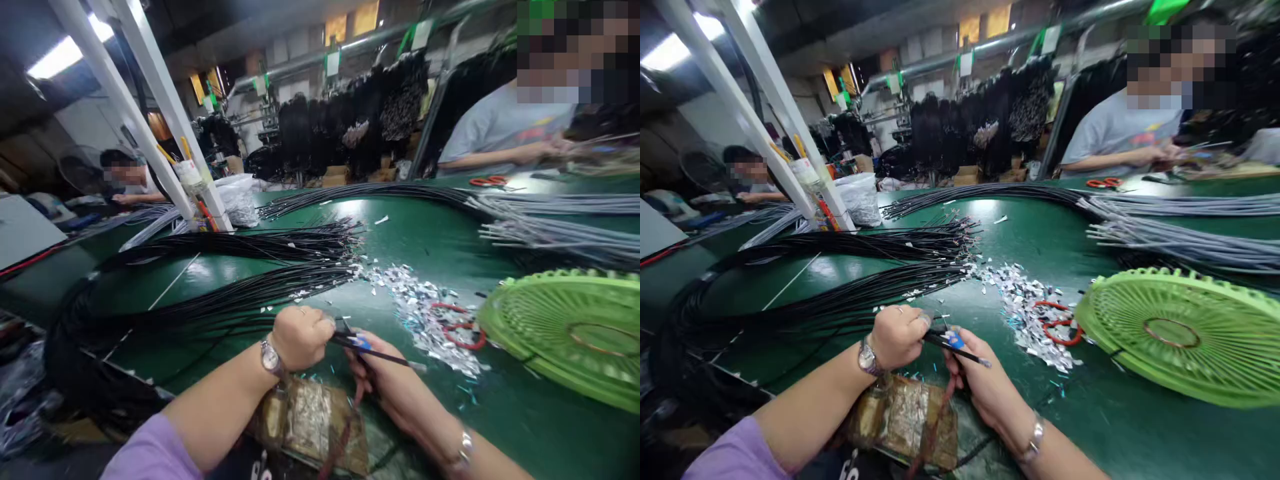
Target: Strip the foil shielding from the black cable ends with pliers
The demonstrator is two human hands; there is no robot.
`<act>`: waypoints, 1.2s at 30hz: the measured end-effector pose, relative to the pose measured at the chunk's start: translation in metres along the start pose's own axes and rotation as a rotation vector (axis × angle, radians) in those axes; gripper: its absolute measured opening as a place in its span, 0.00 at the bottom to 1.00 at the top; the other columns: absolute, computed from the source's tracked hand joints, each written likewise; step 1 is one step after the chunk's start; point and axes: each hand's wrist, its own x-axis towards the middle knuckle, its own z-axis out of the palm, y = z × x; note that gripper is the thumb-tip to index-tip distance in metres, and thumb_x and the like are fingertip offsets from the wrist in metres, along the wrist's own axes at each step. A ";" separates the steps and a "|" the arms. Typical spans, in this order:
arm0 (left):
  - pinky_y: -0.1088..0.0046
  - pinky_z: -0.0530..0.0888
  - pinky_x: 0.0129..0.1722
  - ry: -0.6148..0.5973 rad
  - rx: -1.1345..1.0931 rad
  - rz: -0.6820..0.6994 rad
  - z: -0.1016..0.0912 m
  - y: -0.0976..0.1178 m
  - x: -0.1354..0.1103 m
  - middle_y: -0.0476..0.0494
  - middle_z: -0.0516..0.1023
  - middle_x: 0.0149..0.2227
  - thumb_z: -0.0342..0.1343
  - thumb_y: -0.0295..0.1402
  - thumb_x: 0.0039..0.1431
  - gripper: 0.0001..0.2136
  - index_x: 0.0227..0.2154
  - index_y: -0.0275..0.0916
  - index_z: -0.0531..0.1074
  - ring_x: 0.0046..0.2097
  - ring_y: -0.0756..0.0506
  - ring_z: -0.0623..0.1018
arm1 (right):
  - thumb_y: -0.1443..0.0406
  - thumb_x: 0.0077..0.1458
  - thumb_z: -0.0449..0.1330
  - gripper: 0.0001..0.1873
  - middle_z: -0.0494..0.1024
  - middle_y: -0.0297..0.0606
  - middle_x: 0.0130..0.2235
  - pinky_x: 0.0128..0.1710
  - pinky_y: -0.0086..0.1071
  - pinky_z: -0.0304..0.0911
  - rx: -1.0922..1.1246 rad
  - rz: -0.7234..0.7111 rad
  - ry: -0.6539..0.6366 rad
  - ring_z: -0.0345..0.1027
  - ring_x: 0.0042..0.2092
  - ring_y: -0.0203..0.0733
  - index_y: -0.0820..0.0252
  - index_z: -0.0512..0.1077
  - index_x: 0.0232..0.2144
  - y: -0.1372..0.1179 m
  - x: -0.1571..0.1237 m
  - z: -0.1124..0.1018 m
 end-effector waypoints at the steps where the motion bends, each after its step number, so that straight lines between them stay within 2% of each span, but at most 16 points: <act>1: 0.72 0.62 0.23 -0.019 0.012 0.004 0.000 0.001 0.000 0.47 0.71 0.22 0.46 0.26 0.51 0.08 0.25 0.38 0.70 0.24 0.48 0.69 | 0.43 0.39 0.66 0.27 0.60 0.24 0.17 0.14 0.22 0.54 0.003 -0.009 0.009 0.47 0.18 0.28 0.59 0.65 0.22 0.000 0.001 -0.001; 5: 0.73 0.61 0.22 -0.049 0.037 0.007 0.000 0.005 -0.001 0.46 0.70 0.22 0.46 0.27 0.51 0.08 0.26 0.38 0.70 0.24 0.48 0.69 | 0.44 0.40 0.66 0.25 0.60 0.25 0.18 0.14 0.23 0.53 0.017 -0.022 0.027 0.46 0.18 0.28 0.59 0.66 0.23 0.001 0.002 -0.003; 11: 0.73 0.60 0.21 -0.022 0.036 -0.005 0.000 0.008 0.001 0.47 0.70 0.22 0.46 0.27 0.51 0.07 0.26 0.39 0.69 0.23 0.48 0.68 | 0.45 0.36 0.69 0.26 0.59 0.25 0.17 0.13 0.22 0.49 0.040 0.016 0.041 0.46 0.18 0.28 0.59 0.65 0.22 0.000 0.001 0.001; 16: 0.72 0.60 0.21 -0.032 0.032 -0.011 0.002 0.009 0.000 0.47 0.70 0.22 0.47 0.27 0.50 0.06 0.25 0.39 0.69 0.24 0.48 0.69 | 0.50 0.34 0.71 0.24 0.61 0.25 0.19 0.13 0.21 0.47 0.105 0.045 0.067 0.47 0.19 0.27 0.59 0.66 0.23 -0.001 0.002 0.004; 18: 0.72 0.62 0.22 -0.059 0.019 -0.016 0.003 0.009 -0.001 0.46 0.70 0.22 0.47 0.27 0.50 0.06 0.26 0.39 0.69 0.24 0.48 0.70 | 0.51 0.33 0.72 0.24 0.61 0.25 0.19 0.13 0.21 0.46 0.119 0.048 0.082 0.47 0.19 0.27 0.59 0.66 0.23 -0.001 0.002 0.004; 21: 0.72 0.64 0.23 -0.165 -0.029 -0.045 0.004 0.007 -0.003 0.45 0.72 0.24 0.47 0.27 0.50 0.07 0.30 0.38 0.70 0.26 0.47 0.71 | 0.51 0.32 0.71 0.24 0.61 0.26 0.19 0.13 0.21 0.45 0.092 0.032 0.106 0.47 0.18 0.27 0.60 0.66 0.21 0.000 0.003 0.003; 29: 0.75 0.63 0.25 -0.367 -0.414 -0.390 0.003 -0.003 0.000 0.48 0.71 0.22 0.49 0.28 0.50 0.04 0.26 0.37 0.69 0.25 0.49 0.70 | 0.42 0.36 0.66 0.27 0.58 0.23 0.15 0.12 0.26 0.55 -0.077 0.003 0.075 0.45 0.16 0.28 0.58 0.65 0.21 0.001 0.008 0.000; 32: 0.76 0.61 0.25 -0.398 -0.607 -0.541 0.000 -0.005 0.004 0.49 0.70 0.22 0.52 0.32 0.54 0.06 0.24 0.37 0.68 0.25 0.50 0.68 | 0.42 0.39 0.64 0.27 0.58 0.24 0.15 0.13 0.25 0.54 -0.152 -0.043 0.064 0.46 0.16 0.28 0.58 0.64 0.20 0.001 0.009 -0.002; 36: 0.78 0.61 0.22 -0.482 -1.026 -0.801 -0.002 -0.008 0.009 0.52 0.67 0.18 0.53 0.38 0.55 0.12 0.22 0.36 0.66 0.21 0.53 0.65 | 0.42 0.43 0.61 0.27 0.59 0.25 0.15 0.15 0.25 0.49 -0.288 -0.135 0.074 0.48 0.17 0.29 0.59 0.64 0.20 0.000 0.008 -0.004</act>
